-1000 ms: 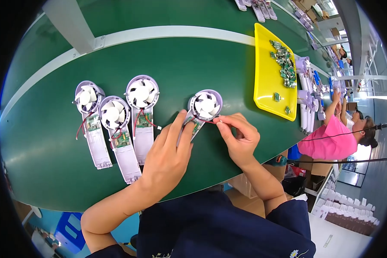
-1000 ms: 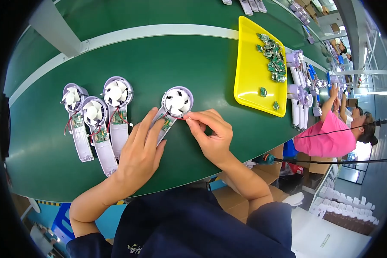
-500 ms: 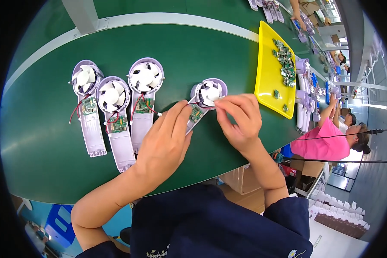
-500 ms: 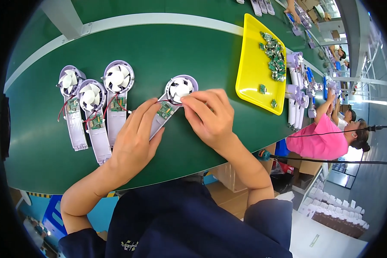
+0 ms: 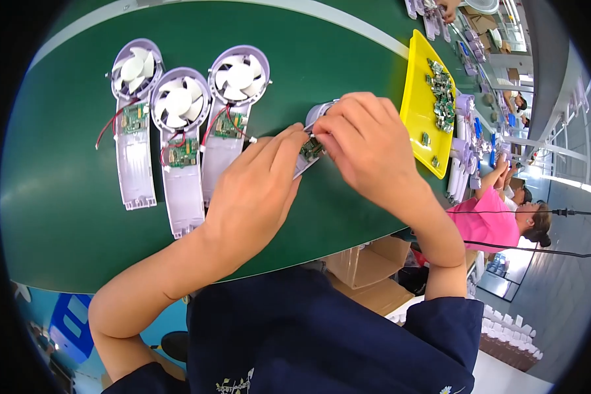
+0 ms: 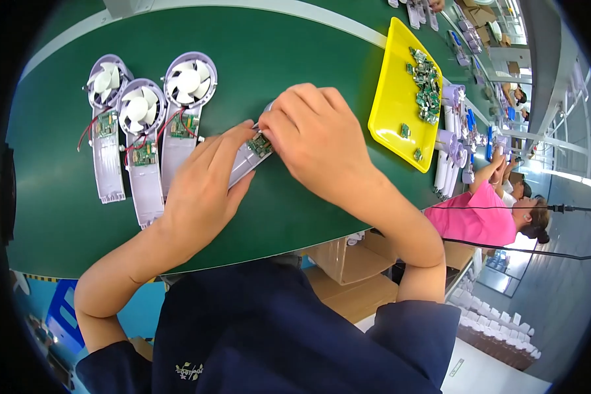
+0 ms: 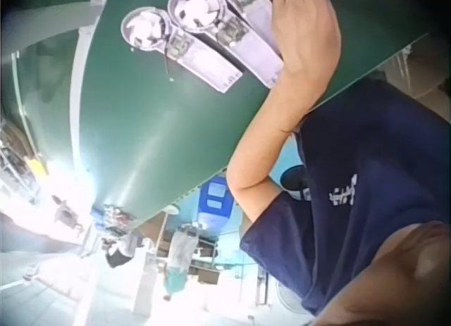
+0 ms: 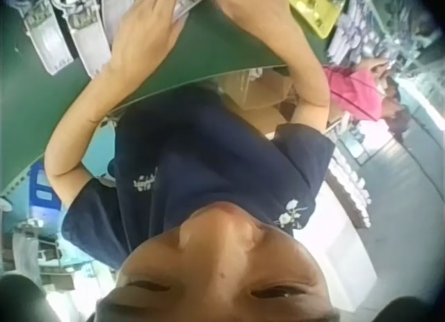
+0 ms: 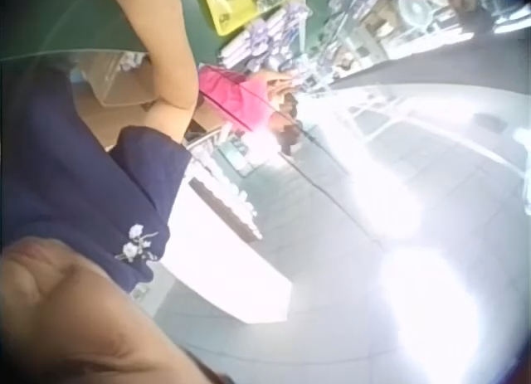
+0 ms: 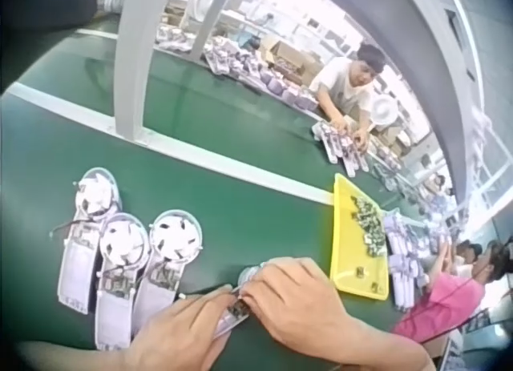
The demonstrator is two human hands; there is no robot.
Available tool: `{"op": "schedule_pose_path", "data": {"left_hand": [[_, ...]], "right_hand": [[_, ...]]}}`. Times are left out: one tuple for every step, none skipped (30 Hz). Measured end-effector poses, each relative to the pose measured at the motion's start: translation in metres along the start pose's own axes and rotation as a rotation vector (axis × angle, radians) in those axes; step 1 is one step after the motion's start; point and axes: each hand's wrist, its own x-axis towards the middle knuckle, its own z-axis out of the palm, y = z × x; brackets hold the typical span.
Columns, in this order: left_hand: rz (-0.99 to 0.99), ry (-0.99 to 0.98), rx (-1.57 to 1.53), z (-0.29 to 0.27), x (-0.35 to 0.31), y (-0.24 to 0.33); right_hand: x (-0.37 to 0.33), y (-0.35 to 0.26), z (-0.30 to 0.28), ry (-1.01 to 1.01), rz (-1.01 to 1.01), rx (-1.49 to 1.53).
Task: The person arranges handheld fan housings on the assembly table and assembles them by connecting wire plugs to the circuit boards and fitting the components into the fan casings by hand.
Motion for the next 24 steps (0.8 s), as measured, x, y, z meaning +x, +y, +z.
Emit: {"op": "schedule_pose_path", "data": {"left_hand": [[-0.002,0.003,0.001,0.000,0.000,0.000],[-0.003,0.007,0.000,0.000,0.000,0.000],[-0.017,0.012,-0.010,0.002,0.000,-0.002],[-0.001,0.010,-0.008,0.003,0.000,-0.004],[0.014,0.006,-0.002,0.003,0.001,-0.005],[-0.002,0.009,-0.008,0.003,0.002,-0.005],[-0.005,0.026,0.006,0.001,0.003,-0.005],[-0.001,0.039,0.015,0.001,0.004,-0.004],[-0.002,0.052,0.003,0.002,0.005,-0.005],[-0.011,0.050,-0.007,0.003,0.004,-0.004],[-0.003,0.051,-0.002,0.003,0.004,-0.006],[0.006,0.053,0.003,0.003,0.004,-0.007],[-0.002,0.053,-0.002,0.004,0.004,-0.007],[0.013,0.068,0.000,0.005,0.003,-0.008],[0.028,0.083,0.002,0.006,0.003,-0.008],[0.020,0.085,-0.001,0.005,0.002,-0.008],[-0.013,0.037,-0.020,0.001,0.002,-0.006],[-0.045,-0.011,-0.039,0.000,0.002,-0.006],[-0.050,-0.011,-0.044,0.001,0.002,-0.006],[-0.039,0.007,-0.034,0.001,0.001,-0.006],[-0.028,0.023,-0.025,0.001,0.001,-0.007],[-0.034,0.021,-0.027,0.001,0.001,-0.007],[-0.033,0.007,-0.023,0.000,0.001,-0.007],[-0.032,-0.008,-0.019,0.000,0.001,-0.007]], "right_hand": [[0.002,0.001,-0.001,-0.024,-0.037,-0.014],[0.004,0.001,-0.002,-0.050,-0.074,-0.030],[0.004,0.002,-0.004,-0.065,-0.081,-0.024],[0.004,0.002,-0.005,-0.097,-0.091,-0.033],[0.005,0.002,-0.005,-0.125,-0.100,-0.041],[0.007,0.003,-0.005,-0.137,-0.107,-0.030],[0.009,0.004,-0.005,-0.150,-0.108,-0.032],[0.009,0.003,-0.006,-0.165,-0.102,-0.040],[0.009,0.003,-0.007,-0.178,-0.101,-0.034],[0.010,0.003,-0.007,-0.181,-0.093,-0.039],[0.012,0.003,-0.007,-0.180,-0.088,-0.043],[0.013,0.003,-0.008,-0.187,-0.090,-0.039],[0.014,0.002,-0.009,-0.203,-0.099,-0.047],[0.015,0.002,-0.009,-0.218,-0.110,-0.055],[0.015,0.002,-0.008,-0.225,-0.114,-0.050],[0.015,0.003,-0.008,-0.226,-0.118,-0.057],[0.015,0.002,-0.008,-0.228,-0.121,-0.066],[0.015,0.001,-0.008,-0.234,-0.122,-0.063],[0.015,-0.001,-0.010,-0.247,-0.123,-0.087],[0.016,-0.002,-0.010,-0.259,-0.125,-0.107],[0.017,-0.004,-0.012,-0.264,-0.126,-0.101],[0.019,-0.004,-0.013,-0.286,-0.157,-0.153],[0.020,-0.005,-0.015,-0.308,-0.188,-0.204],[0.021,-0.005,-0.015,-0.312,-0.188,-0.199]]}}
